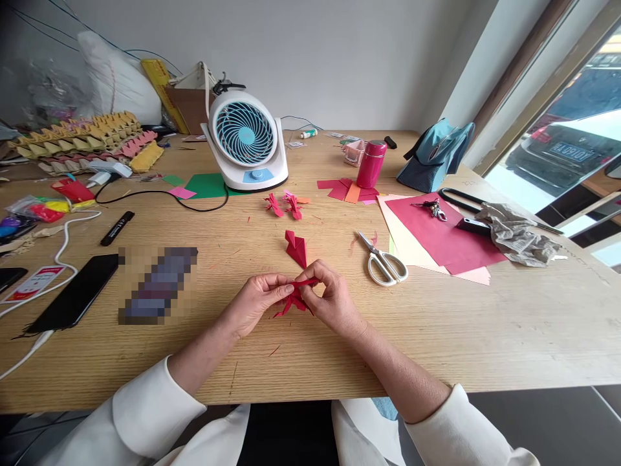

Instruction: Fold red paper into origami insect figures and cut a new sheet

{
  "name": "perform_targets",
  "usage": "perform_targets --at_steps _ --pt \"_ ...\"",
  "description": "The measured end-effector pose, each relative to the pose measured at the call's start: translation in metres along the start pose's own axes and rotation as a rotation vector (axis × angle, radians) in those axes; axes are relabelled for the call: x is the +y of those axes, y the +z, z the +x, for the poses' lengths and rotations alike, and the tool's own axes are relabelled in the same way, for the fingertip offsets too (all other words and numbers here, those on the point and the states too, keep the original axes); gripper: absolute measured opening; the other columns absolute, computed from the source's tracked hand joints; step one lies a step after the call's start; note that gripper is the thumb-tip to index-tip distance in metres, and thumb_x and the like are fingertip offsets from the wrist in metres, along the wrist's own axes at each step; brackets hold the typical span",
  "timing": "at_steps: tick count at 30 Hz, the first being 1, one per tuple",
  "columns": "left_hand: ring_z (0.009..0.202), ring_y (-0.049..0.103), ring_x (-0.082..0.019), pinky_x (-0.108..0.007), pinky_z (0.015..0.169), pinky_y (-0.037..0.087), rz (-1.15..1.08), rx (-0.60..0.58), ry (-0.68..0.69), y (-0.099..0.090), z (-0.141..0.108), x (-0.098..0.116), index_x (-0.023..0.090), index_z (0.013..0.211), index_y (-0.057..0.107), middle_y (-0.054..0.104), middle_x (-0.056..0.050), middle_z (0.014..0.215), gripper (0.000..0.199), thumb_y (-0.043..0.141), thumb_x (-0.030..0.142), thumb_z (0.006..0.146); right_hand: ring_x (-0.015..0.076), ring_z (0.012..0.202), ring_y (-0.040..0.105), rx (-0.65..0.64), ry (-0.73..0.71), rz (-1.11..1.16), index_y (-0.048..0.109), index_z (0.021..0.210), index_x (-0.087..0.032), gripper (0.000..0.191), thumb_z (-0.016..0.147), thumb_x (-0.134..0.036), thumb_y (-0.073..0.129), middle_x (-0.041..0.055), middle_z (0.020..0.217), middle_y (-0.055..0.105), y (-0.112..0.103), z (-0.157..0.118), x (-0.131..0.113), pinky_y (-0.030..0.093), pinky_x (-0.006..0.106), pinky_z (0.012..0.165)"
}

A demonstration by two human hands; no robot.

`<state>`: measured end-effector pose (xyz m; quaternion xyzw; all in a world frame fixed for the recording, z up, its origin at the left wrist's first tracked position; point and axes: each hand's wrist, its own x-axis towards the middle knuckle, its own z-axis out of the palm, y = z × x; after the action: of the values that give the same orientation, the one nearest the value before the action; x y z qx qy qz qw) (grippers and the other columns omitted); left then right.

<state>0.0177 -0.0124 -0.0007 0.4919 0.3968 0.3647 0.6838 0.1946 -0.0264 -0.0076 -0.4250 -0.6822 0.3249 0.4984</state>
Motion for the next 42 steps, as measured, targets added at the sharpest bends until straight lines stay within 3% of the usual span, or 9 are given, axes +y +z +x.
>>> perform_targets --at_steps 5,12,18,23,32,42 --pt "0.074 0.067 -0.016 -0.028 0.073 0.051 0.091 0.079 0.106 0.001 0.001 -0.003 0.018 0.082 0.078 0.077 -0.004 0.081 0.025 0.08 0.042 0.074 0.0134 0.071 0.057 0.003 -0.059 0.012 0.063 0.081 -0.021 0.008 0.087 -0.014 0.061 -0.0005 0.078 0.059 -0.001 0.0 0.002 0.046 0.028 0.068" --pt "0.067 0.062 -0.013 -0.023 0.06 0.047 0.293 0.125 0.24 -0.001 0.0 -0.004 0.017 0.092 0.08 0.075 -0.003 0.077 0.025 0.071 0.039 0.083 0.0139 0.074 0.058 0.015 -0.105 0.011 0.064 0.084 -0.02 0.01 0.091 -0.017 0.058 0.0018 0.081 0.061 -0.001 0.0 -0.003 0.046 0.028 0.069" --pt "0.059 0.059 -0.01 -0.02 0.055 0.045 0.361 0.155 0.348 -0.002 -0.003 0.0 0.018 0.091 0.08 0.072 0.0 0.069 0.019 0.069 0.032 0.085 0.013 0.068 0.053 0.05 0.061 0.054 0.058 0.079 -0.019 0.014 0.089 -0.027 0.063 0.0004 0.074 0.057 0.0 0.001 0.001 0.044 0.027 0.064" --pt "0.063 0.064 -0.012 -0.02 0.058 0.048 0.494 0.197 0.46 -0.005 -0.003 -0.001 0.02 0.093 0.08 0.076 0.0 0.074 0.015 0.068 0.026 0.087 0.0124 0.062 0.048 -0.133 0.24 0.237 0.058 0.077 -0.018 0.028 0.088 -0.042 0.064 -0.0004 0.07 0.055 -0.005 0.004 0.003 0.037 0.026 0.058" --pt "0.072 0.072 -0.015 -0.023 0.067 0.054 0.68 0.243 0.642 -0.017 -0.002 0.001 0.021 0.095 0.079 0.08 -0.002 0.087 0.013 0.068 0.025 0.089 0.0154 0.084 0.051 -0.332 0.375 0.511 0.068 0.097 -0.02 0.021 0.084 -0.037 0.071 0.0007 0.088 0.061 -0.019 0.007 0.001 0.038 0.028 0.08" --pt "0.079 0.072 -0.015 -0.026 0.073 0.055 0.815 0.14 0.83 -0.015 -0.001 -0.001 0.021 0.099 0.076 0.078 -0.003 0.091 0.015 0.068 0.014 0.088 0.0124 0.065 0.043 -0.288 0.525 0.572 0.062 0.074 -0.018 0.035 0.079 -0.05 0.074 -0.0016 0.068 0.052 -0.01 0.008 0.004 0.03 0.028 0.064"
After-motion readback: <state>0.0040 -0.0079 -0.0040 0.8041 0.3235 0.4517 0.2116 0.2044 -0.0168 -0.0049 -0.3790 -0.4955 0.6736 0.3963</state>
